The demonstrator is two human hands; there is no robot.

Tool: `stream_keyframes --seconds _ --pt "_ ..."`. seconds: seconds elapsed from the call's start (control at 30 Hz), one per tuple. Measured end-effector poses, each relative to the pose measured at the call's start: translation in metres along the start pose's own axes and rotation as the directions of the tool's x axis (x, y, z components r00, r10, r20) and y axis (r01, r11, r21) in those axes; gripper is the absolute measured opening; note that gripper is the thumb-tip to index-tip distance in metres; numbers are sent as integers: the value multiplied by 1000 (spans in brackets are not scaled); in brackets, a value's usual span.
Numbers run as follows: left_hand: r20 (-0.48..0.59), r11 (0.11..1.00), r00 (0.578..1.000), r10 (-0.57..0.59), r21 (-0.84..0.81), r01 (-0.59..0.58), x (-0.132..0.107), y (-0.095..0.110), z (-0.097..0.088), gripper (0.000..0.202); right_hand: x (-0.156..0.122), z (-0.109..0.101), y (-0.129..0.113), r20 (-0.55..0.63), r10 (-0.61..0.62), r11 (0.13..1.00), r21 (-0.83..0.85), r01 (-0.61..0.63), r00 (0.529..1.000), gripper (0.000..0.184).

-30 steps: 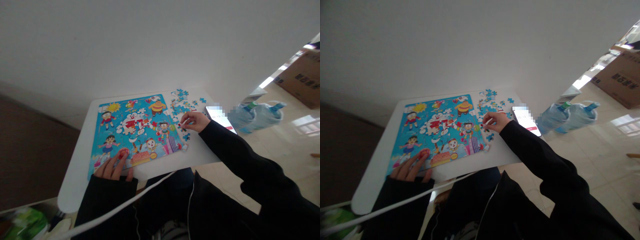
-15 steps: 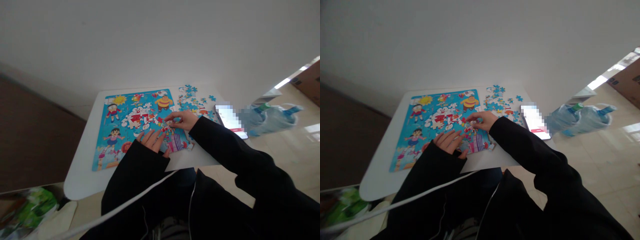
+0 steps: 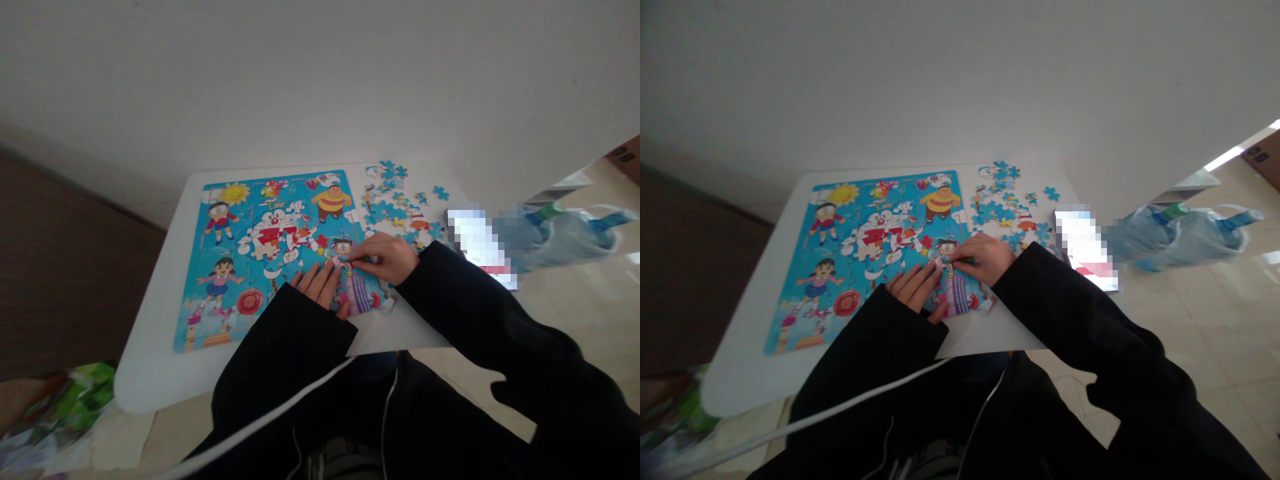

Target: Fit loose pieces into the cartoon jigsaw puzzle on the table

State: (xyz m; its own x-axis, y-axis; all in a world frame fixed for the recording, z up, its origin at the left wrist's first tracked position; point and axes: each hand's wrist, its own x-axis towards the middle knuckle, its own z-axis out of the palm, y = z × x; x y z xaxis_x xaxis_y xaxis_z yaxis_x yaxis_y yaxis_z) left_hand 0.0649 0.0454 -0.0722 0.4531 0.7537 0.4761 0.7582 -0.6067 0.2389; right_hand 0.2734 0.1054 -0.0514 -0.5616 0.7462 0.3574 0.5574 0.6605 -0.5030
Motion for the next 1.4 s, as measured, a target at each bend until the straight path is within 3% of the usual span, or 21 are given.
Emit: stream_keyframes --seconds 0.17,0.53,1.1,1.27,1.4 --pt "-20 1000 999 -30 2 30 -1 0 1 43 -2 4 -2 -59 26 999 -29 -28 998 18" --pt "-2 999 999 -38 8 38 -1 -1 0 44 -3 5 -3 -71 -7 999 -34 5 997 20" --pt "-14 999 999 -44 -18 44 -1 1 0 42 -4 2 -9 -60 88 996 -25 -89 994 20" --pt "-11 999 999 -36 -27 36 -2 1 2 44 -5 4 -11 -92 20 992 -120 -31 996 24" --pt "-17 998 999 -51 -27 51 -3 2 4 44 -3 4 -20 -10 14 954 -299 -16 1000 25"
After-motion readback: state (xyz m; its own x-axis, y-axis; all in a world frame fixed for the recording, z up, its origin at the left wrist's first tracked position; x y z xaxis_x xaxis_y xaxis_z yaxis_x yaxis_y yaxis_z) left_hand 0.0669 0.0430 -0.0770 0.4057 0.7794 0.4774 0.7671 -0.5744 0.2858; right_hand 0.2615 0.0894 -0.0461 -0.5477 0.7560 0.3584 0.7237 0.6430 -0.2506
